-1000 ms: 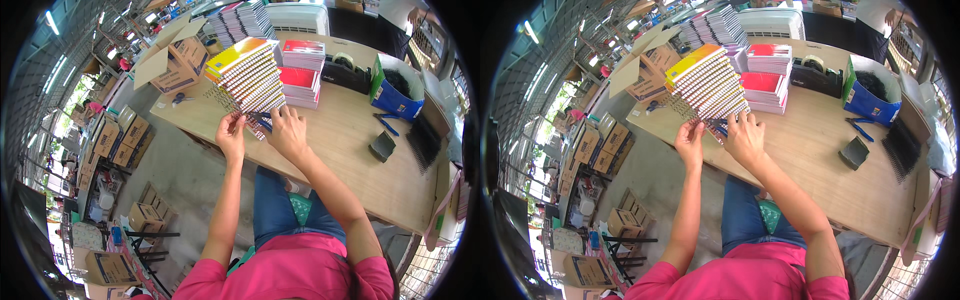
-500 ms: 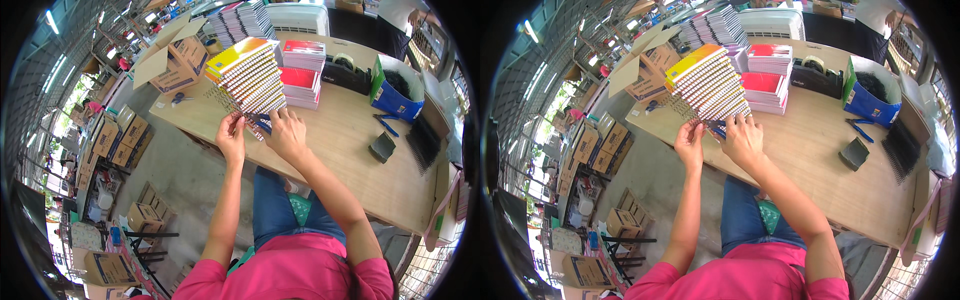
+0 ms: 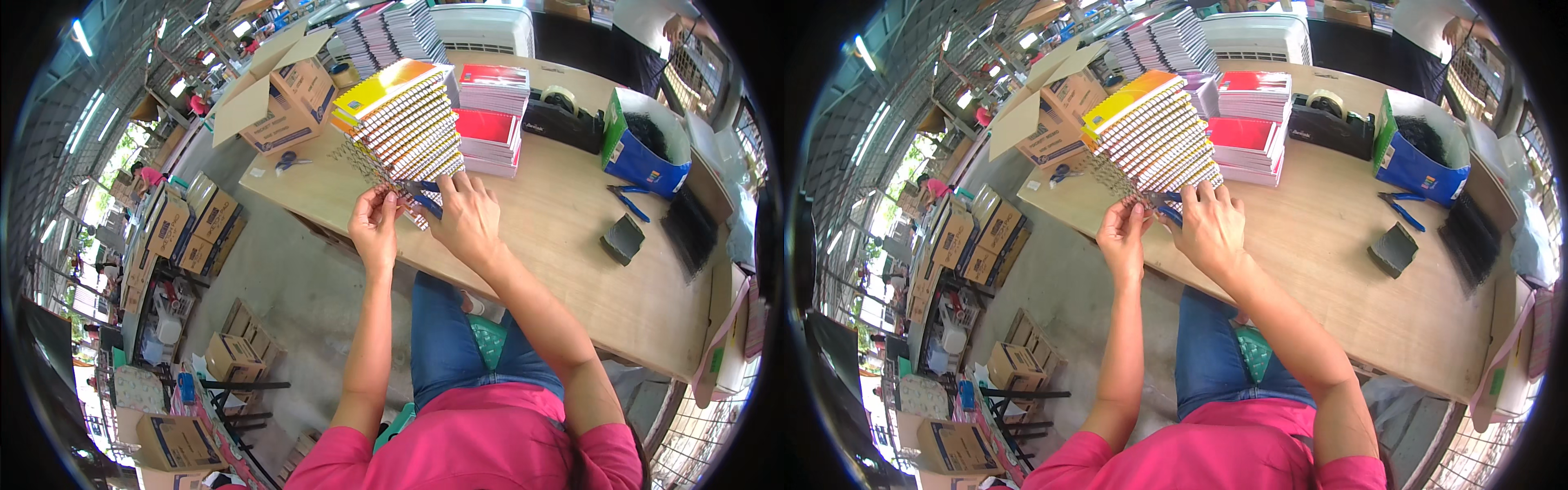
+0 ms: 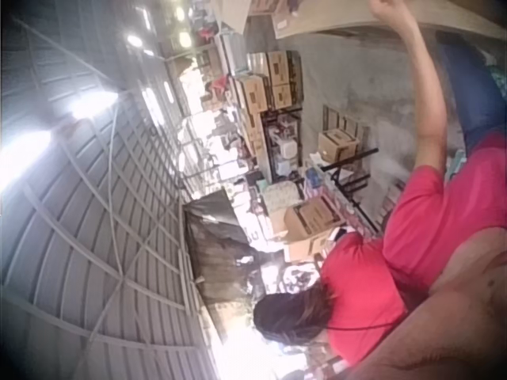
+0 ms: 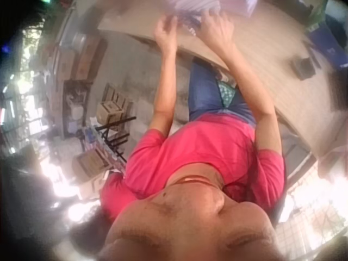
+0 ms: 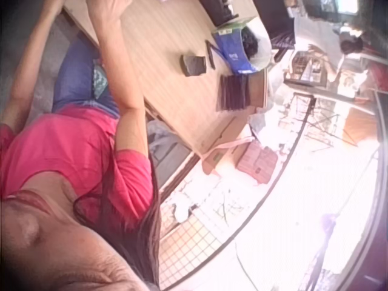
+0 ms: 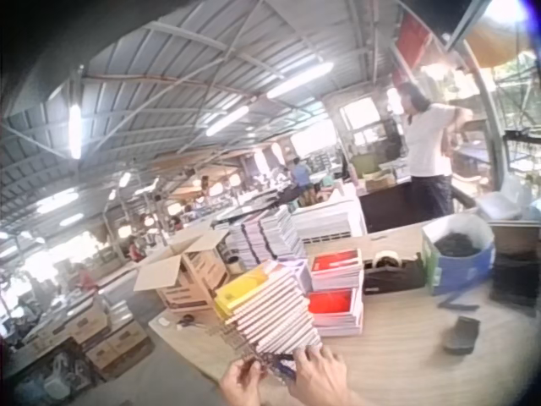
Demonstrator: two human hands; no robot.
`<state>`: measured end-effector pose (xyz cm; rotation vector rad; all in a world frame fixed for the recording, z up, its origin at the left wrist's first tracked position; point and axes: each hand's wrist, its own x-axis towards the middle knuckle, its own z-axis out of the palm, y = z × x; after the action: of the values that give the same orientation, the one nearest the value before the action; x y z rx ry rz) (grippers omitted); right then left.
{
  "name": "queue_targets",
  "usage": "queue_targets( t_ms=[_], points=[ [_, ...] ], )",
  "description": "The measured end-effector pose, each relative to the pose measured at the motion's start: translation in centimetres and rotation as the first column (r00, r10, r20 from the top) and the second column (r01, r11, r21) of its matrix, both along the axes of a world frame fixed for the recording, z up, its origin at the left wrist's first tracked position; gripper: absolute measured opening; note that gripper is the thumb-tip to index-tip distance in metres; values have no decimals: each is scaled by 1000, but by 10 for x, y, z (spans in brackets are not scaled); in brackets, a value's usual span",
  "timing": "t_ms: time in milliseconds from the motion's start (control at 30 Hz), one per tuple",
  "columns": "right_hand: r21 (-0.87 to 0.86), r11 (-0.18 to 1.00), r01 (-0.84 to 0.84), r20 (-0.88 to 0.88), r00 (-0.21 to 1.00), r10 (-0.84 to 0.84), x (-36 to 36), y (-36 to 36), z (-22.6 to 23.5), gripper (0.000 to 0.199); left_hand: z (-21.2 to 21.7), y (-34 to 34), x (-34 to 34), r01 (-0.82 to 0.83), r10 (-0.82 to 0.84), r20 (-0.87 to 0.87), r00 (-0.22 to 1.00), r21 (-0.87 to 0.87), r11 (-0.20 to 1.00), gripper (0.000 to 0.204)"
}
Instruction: The person trims the excess spiral coil from a stack of notebooks using shears and organizes the finished notebooks into stacks on a table.
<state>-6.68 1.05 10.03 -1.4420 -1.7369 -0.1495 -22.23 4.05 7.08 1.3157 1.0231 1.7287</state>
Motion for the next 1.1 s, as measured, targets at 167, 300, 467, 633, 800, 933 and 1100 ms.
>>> queue_targets(
  t_ms=[167, 300, 467, 633, 800, 933, 1100],
  points=[
    [-9, 1000, 23, 48, 999, -22, -7, 6, -3, 46, 4, 1, -3, -29, 31, -60, 998, 32, 999, 21],
    [-276, 957, -96, -51, 995, 85, -3, 15, 0, 41, 11, 1, 4, 5, -4, -40, 999, 36, 999, 22],
    [-130, 990, -50, -70, 997, 41, 4, 7, -1, 42, 9, 3, -4, -12, 12, -39, 999, 5, 1000, 24],
    [-16, 1000, 5, 6, 1000, -5, 4, 8, 3, 47, 22, -2, 1, 19, -19, -28, 999, 7, 1000, 24],
    [-86, 996, -23, 2, 1000, 23, 1, 9, 7, 51, 27, -1, 0, 30, -29, -39, 999, 9, 1000, 22],
    [-34, 999, 6, 12, 1000, -5, 0, 6, 9, 49, 27, 1, 0, 24, -23, -38, 999, 10, 1000, 21],
    [-52, 998, -24, 12, 1000, 25, -4, 11, 10, 44, 26, 0, 1, 10, -7, -62, 998, 34, 999, 21]
  ],
)
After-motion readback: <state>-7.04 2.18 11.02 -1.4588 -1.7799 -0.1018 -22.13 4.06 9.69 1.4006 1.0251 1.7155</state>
